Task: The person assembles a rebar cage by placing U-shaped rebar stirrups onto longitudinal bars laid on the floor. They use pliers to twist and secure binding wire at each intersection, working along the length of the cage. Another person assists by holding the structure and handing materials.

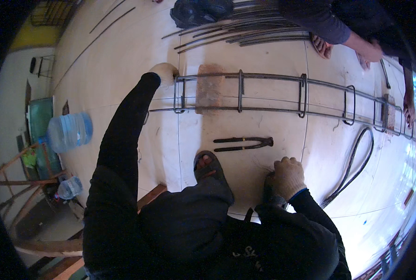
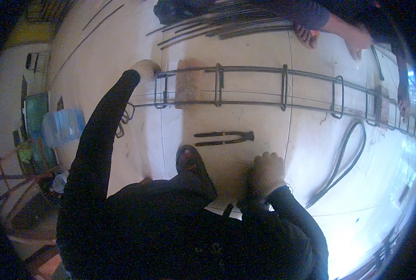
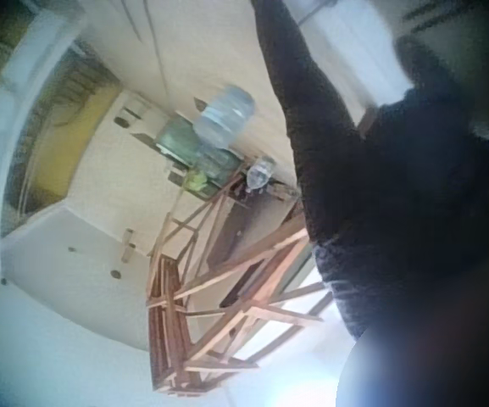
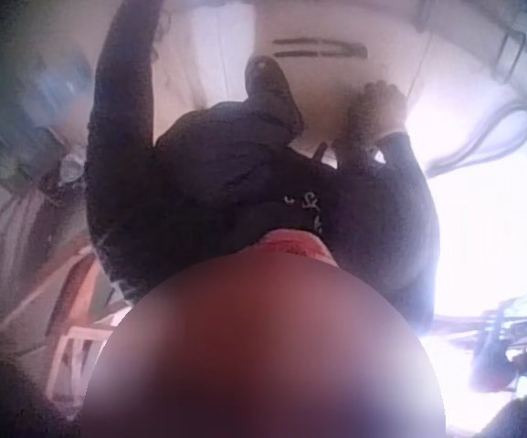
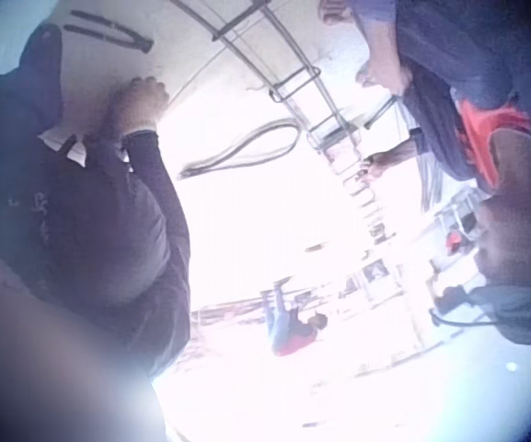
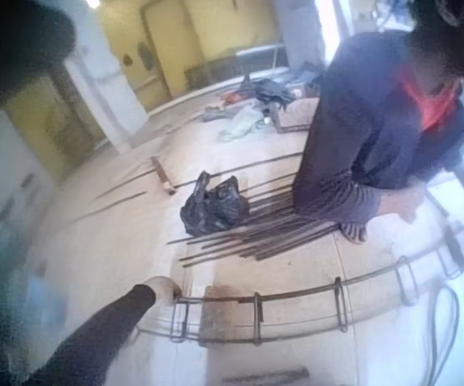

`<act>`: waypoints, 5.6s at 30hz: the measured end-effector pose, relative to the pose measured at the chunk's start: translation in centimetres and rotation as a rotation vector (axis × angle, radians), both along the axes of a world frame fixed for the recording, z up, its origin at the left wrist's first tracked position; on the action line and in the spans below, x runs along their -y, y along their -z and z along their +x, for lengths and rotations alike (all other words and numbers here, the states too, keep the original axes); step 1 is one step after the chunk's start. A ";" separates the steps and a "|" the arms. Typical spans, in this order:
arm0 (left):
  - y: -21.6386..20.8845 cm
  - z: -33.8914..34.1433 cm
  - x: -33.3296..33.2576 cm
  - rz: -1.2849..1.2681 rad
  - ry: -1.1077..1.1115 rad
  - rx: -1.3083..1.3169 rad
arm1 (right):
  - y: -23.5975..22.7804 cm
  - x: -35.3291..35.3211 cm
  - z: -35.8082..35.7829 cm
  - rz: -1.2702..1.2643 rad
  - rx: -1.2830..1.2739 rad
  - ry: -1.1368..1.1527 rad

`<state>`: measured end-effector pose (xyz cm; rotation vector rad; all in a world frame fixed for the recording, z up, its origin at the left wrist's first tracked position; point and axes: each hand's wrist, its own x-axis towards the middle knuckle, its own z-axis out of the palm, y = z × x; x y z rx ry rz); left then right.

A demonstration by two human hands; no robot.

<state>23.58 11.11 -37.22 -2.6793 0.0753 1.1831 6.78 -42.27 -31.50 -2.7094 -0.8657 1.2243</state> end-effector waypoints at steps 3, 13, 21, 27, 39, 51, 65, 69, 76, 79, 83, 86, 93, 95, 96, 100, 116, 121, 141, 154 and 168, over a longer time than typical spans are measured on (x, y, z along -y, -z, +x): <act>-0.6 0.1 0.3 -0.034 -0.034 -0.022 | -2.5 -3.0 2.8 0.277 0.082 0.133; -2.5 -1.1 1.1 -0.079 -0.009 0.112 | -1.6 -26.1 20.3 0.147 0.354 0.064; -2.1 -1.6 0.7 -0.125 -0.011 0.183 | 2.4 -30.3 18.5 0.123 0.273 0.168; -1.8 -1.4 0.4 -0.133 -0.017 0.176 | 2.5 -32.4 15.5 0.137 0.413 0.365; -2.3 -1.8 0.0 -0.162 -0.074 0.184 | 1.1 -31.5 16.5 0.239 0.342 0.225; -2.0 -2.1 0.2 -0.178 -0.070 0.239 | 2.8 -29.2 17.3 0.346 0.281 0.131; -1.6 -4.8 1.3 -0.070 -0.155 0.372 | 1.8 -21.1 17.5 0.491 0.431 -0.020; -1.3 -4.4 1.2 -0.029 -0.146 0.340 | 2.7 -20.3 18.0 0.547 0.354 -0.010; -1.0 -2.9 0.4 -0.101 -0.101 0.281 | 5.0 -24.0 20.2 0.644 0.245 -0.017; -1.2 -2.3 0.3 -0.081 -0.091 0.217 | 5.0 -25.3 21.7 0.538 0.180 -0.077; -1.4 -2.1 0.0 -0.138 -0.099 0.170 | 4.7 -26.0 22.1 0.431 0.317 -0.226; -1.1 -2.3 -0.3 -0.140 -0.079 0.241 | 5.1 -26.0 21.0 0.502 0.475 -0.228; 0.3 -3.1 -0.1 -0.094 -0.151 0.267 | 5.7 -25.0 20.7 0.546 0.415 -0.162; 0.2 -3.7 0.0 -0.084 -0.173 0.286 | 5.2 -24.1 20.9 0.582 0.412 -0.134; 0.2 -3.8 0.1 -0.076 -0.143 0.310 | 4.8 -23.4 20.9 0.649 0.471 -0.109; 0.6 -3.7 -0.1 -0.117 -0.181 0.313 | 3.7 -17.7 20.0 0.869 0.508 -0.017; -11.1 -1.6 26.3 -0.512 0.476 -0.026 | 8.1 0.2 -2.7 0.439 -0.015 0.030; -12.8 -6.0 33.5 -0.691 0.555 -0.011 | 9.3 -1.5 -1.8 0.274 -0.068 0.175; -8.1 -10.0 30.5 -0.797 0.224 0.019 | -0.6 3.2 3.7 0.595 0.138 0.437; -8.1 -9.5 29.5 -1.104 0.532 0.328 | -2.9 4.8 3.8 0.776 -0.378 0.633; -5.6 -11.3 28.2 -0.897 0.542 0.499 | 0.3 6.5 5.3 0.655 -0.038 0.018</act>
